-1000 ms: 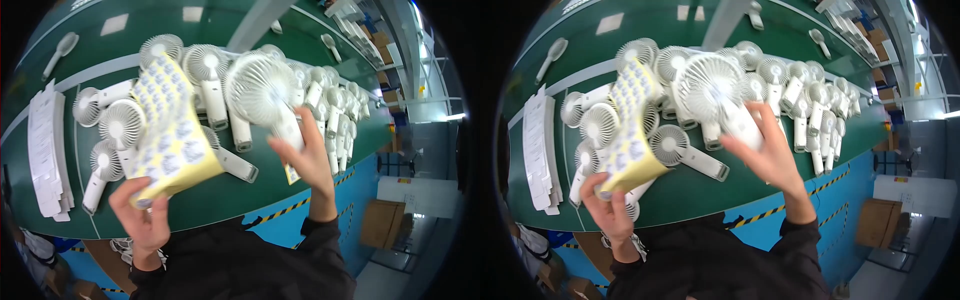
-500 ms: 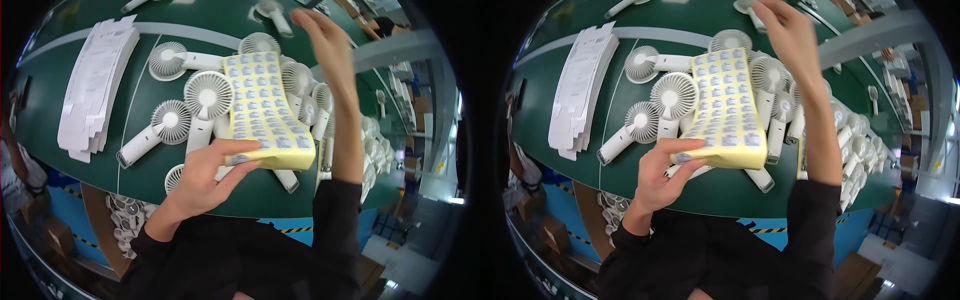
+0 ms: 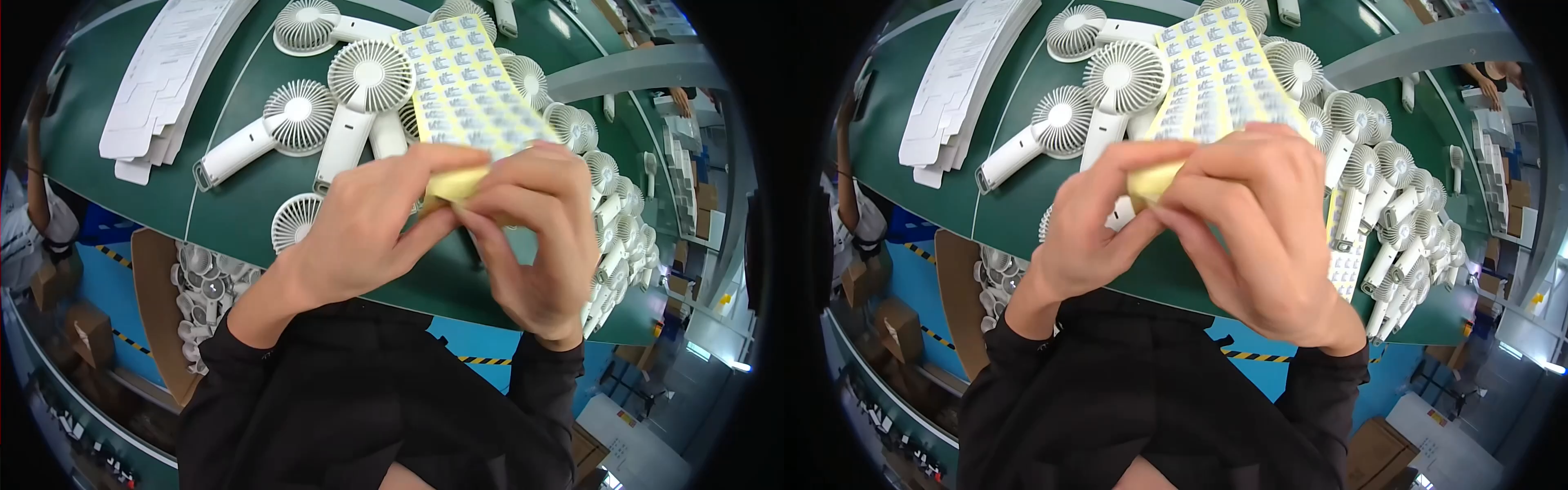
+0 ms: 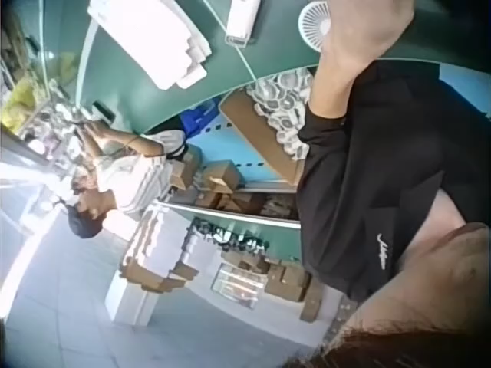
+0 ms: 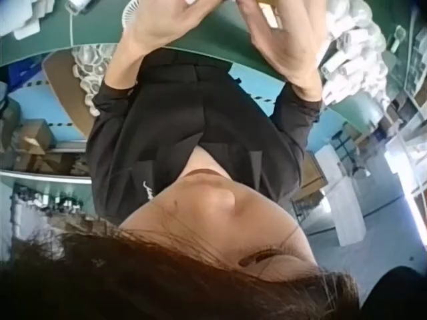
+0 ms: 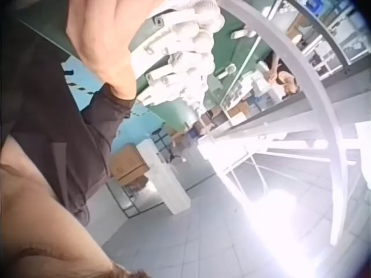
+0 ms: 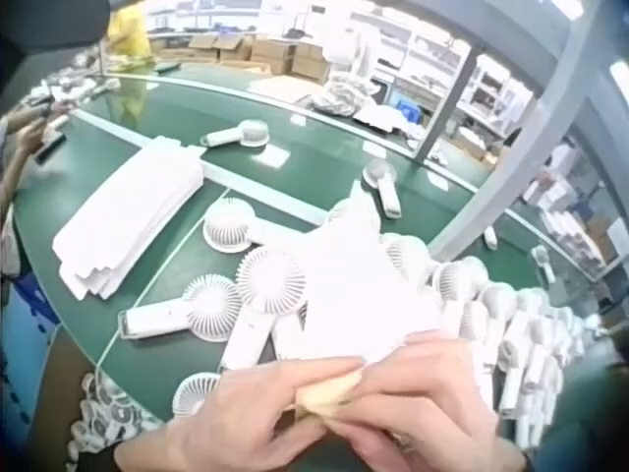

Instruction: Applying labels to the back of portable handheld fans and placing them into cardboard boxes on an assembly line.

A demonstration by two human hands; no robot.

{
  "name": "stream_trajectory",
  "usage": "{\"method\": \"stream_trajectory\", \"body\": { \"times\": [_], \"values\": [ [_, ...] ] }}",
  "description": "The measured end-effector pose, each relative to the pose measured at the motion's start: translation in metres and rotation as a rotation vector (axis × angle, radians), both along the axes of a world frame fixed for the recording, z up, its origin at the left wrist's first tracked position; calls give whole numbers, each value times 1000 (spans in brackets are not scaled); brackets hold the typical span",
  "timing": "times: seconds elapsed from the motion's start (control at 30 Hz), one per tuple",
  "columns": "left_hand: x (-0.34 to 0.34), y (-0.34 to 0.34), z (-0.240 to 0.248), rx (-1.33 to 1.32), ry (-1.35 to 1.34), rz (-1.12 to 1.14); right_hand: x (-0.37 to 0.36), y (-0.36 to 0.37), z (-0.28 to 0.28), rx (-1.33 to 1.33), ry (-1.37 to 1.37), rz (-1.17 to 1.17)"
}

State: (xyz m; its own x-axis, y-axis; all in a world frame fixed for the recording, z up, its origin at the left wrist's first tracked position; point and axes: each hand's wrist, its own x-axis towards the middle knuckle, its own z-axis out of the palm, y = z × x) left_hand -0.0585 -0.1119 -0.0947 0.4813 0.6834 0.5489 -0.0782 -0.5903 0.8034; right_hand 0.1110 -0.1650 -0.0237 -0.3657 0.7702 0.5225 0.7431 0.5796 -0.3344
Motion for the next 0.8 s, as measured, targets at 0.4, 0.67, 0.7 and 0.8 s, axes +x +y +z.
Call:
{"method": "stream_trajectory", "body": {
  "times": [0.4,0.67,0.7,0.8],
  "values": [
    [-87,-46,-69,192,-184,888,-28,-12,-96,-270,-26,131],
    [-75,-41,-87,-125,76,692,-52,-51,-112,-273,-6,78],
    [-75,-35,-85,-121,27,664,-57,-54,-114,-302,42,64],
    [-78,-23,-80,-45,147,657,-67,-49,-103,-404,135,17]
  ]
}}
